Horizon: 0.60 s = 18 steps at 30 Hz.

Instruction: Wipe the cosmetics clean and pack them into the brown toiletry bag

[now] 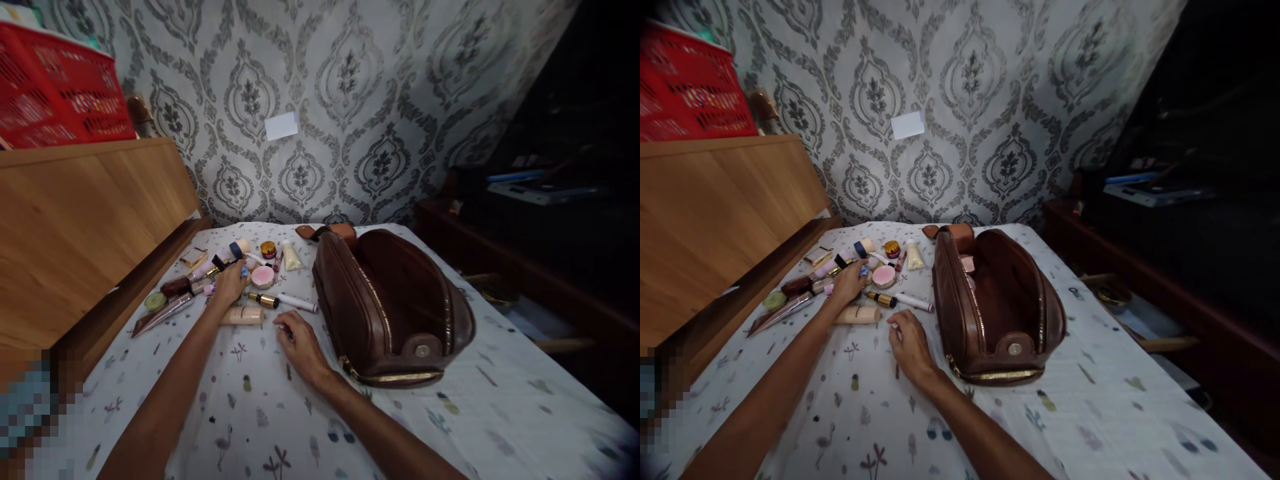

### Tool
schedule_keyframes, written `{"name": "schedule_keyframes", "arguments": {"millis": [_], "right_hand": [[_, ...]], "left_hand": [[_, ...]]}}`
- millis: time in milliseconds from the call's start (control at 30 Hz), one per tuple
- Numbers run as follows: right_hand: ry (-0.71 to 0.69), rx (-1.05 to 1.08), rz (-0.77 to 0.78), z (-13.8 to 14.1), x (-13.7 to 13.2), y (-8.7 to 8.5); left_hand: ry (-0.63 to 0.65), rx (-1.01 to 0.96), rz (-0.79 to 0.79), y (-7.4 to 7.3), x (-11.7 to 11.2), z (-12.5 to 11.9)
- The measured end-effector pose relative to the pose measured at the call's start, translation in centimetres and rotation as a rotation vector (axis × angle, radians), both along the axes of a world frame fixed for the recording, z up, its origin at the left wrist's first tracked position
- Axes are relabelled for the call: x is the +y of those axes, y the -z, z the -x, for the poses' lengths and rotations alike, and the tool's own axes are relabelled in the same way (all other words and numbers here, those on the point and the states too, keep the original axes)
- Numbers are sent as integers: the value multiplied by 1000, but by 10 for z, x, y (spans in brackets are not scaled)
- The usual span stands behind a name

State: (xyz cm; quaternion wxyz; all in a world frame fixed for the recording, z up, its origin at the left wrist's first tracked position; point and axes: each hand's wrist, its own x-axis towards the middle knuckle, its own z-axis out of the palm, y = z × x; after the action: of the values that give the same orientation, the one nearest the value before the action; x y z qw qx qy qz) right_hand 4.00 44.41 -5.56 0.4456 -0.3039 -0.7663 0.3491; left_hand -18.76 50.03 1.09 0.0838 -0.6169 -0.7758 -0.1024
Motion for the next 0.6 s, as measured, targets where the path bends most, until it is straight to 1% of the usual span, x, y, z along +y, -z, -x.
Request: {"name": "schedule_keyframes", "arguments": {"millis": [133,233,333,400,500,600], "right_hand": [[3,-24,3,1,0,0],[15,-37,2,2,-1,0],[35,-38,7,4,-2,0],[46,-36,12,5,-3,0],[62,-29,21,5,-3,-2],[62,-28,31,5,-3,-1]], "left_hand": [[-27,40,-15,-5,4,-7],[-9,71,-52,-13,17,-15],[54,76,-64,-21,39,-22],[114,70,-42,-25,58,-26],[198,67,35,-27,86,-31],[257,74,143,-27,107,-32]]}}
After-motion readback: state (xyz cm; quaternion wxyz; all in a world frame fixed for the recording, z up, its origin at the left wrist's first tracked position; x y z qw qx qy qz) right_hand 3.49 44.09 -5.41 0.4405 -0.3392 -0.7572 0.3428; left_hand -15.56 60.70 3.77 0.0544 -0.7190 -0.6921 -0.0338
